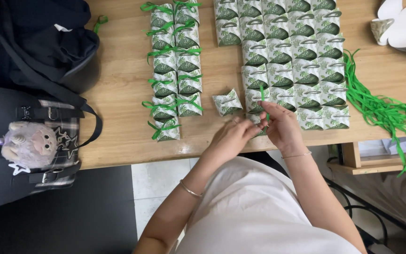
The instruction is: Tying green ribbons around small gift boxes or wrapped packages.
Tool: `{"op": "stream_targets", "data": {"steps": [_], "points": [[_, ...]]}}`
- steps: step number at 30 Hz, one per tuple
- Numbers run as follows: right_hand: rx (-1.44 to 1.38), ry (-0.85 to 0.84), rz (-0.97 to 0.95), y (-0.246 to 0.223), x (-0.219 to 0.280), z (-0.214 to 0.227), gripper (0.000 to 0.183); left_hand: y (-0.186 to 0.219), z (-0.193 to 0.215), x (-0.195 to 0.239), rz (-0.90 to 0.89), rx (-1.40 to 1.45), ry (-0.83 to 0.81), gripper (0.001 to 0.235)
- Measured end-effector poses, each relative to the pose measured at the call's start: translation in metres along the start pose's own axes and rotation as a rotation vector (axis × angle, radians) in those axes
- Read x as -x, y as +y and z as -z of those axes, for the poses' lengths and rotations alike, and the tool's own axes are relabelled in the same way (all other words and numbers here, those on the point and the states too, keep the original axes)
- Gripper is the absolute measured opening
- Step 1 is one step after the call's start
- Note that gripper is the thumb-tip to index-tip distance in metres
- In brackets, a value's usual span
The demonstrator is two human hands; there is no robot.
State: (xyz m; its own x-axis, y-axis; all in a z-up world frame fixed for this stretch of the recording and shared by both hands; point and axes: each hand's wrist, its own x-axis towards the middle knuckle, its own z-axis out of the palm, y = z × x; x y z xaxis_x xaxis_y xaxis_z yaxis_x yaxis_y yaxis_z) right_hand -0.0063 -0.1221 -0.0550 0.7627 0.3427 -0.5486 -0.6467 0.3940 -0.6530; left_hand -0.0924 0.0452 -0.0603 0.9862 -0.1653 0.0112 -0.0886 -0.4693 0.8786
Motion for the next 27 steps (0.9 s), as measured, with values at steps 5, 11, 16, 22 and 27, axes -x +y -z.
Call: {"op": "stream_targets", "data": {"steps": [5, 11, 16, 22, 27], "points": [[0.507, 0.246, 0.154, 0.046, -0.031, 0.012, 0.01, -0.064, 0.024, -0.029, -0.018, -0.323, 0.372, 0.02], [0.677, 0.313, 0.258, 0.081, -0.067, 0.003, 0.01, -0.096, 0.016, -0.038, 0.038, -0.198, 0.286, 0.021], [0.703, 0.274, 0.196, 0.097, -0.066, -0.01, 0.007, -0.13, -0.006, -0.025, 0.126, 0.059, 0.284, 0.02], [0.525, 0.058, 0.115, 0.099, -0.062, 0.001, 0.013, -0.125, 0.001, -0.015, 0.168, 0.355, 0.251, 0.026], [0.321, -0.045, -0.124, 0.091, -0.062, 0.004, 0.018, -0.113, 0.011, -0.013, 0.034, -0.017, 0.358, 0.015]]}}
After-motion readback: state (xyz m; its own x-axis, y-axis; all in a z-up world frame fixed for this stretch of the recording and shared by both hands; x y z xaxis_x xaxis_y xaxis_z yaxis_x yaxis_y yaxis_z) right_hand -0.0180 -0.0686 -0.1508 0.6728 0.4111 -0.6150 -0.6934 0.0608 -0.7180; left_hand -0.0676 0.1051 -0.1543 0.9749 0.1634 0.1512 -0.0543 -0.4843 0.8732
